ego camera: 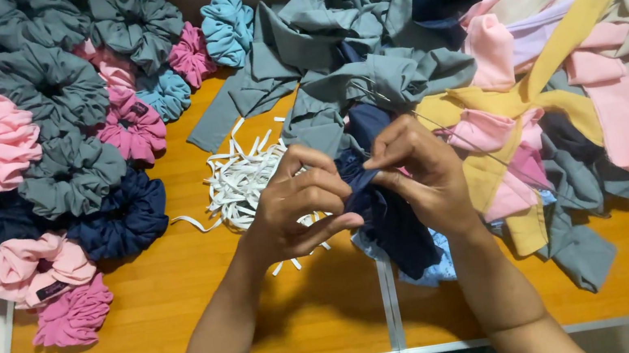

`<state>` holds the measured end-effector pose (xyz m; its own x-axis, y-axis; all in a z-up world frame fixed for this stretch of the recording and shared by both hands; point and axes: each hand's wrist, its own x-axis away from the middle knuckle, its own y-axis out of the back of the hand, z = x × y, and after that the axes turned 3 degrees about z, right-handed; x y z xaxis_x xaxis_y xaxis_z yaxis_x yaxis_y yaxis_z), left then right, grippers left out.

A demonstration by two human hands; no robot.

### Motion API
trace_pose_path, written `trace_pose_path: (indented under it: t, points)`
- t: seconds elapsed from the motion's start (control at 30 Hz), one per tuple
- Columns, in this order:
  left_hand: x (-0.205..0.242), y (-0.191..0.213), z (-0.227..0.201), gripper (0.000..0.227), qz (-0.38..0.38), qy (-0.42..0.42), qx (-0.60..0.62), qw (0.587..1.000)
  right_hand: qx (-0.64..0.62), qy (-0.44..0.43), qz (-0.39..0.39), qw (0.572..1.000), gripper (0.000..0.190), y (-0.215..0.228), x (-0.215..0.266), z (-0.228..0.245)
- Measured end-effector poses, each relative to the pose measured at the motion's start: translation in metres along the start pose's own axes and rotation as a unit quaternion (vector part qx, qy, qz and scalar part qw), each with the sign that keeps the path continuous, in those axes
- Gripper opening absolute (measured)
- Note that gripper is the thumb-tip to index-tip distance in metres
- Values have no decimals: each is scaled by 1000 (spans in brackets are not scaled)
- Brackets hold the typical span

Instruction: Assembling a hair scrunchie by threading elastic through a fabric tube and tying the ends.

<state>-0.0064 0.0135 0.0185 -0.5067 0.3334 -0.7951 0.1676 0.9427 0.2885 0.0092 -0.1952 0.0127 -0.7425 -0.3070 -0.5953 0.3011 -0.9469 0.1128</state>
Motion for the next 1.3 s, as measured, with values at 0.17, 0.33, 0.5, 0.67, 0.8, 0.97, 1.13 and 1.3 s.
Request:
trace_pose_path:
  t: [0.17, 0.33, 0.5, 0.67, 0.8, 0.97, 1.13, 1.3]
  points:
    - [11, 3, 12, 12, 30, 55, 44, 997, 8, 3, 4, 1000, 7, 5, -1, -3]
    - [7, -3, 8, 18, 105, 100, 68, 987, 25, 9, 4, 1000, 9, 9, -3, -2]
    - [10, 1, 3, 20, 243, 226, 204, 921, 13, -75, 92, 993, 36, 12, -6, 11]
    - [31, 2, 25, 14, 152, 268, 341, 888, 30, -175, 181, 967, 77, 21, -1, 8]
    - [25, 18, 25, 11, 110, 301, 372, 871, 78, -203, 298, 929, 66, 33, -8, 19]
    - [14, 33, 21, 29, 14, 297, 325, 898, 133, -276, 262, 915, 50, 42, -12, 23]
    - [14, 52, 33, 25, -134, 237, 302, 914, 198, -266, 229, 915, 43, 54, -3, 11]
    - [0, 28, -11, 93, 144, 183, -147, 961, 213, -189, 276, 918, 30, 47, 4, 4]
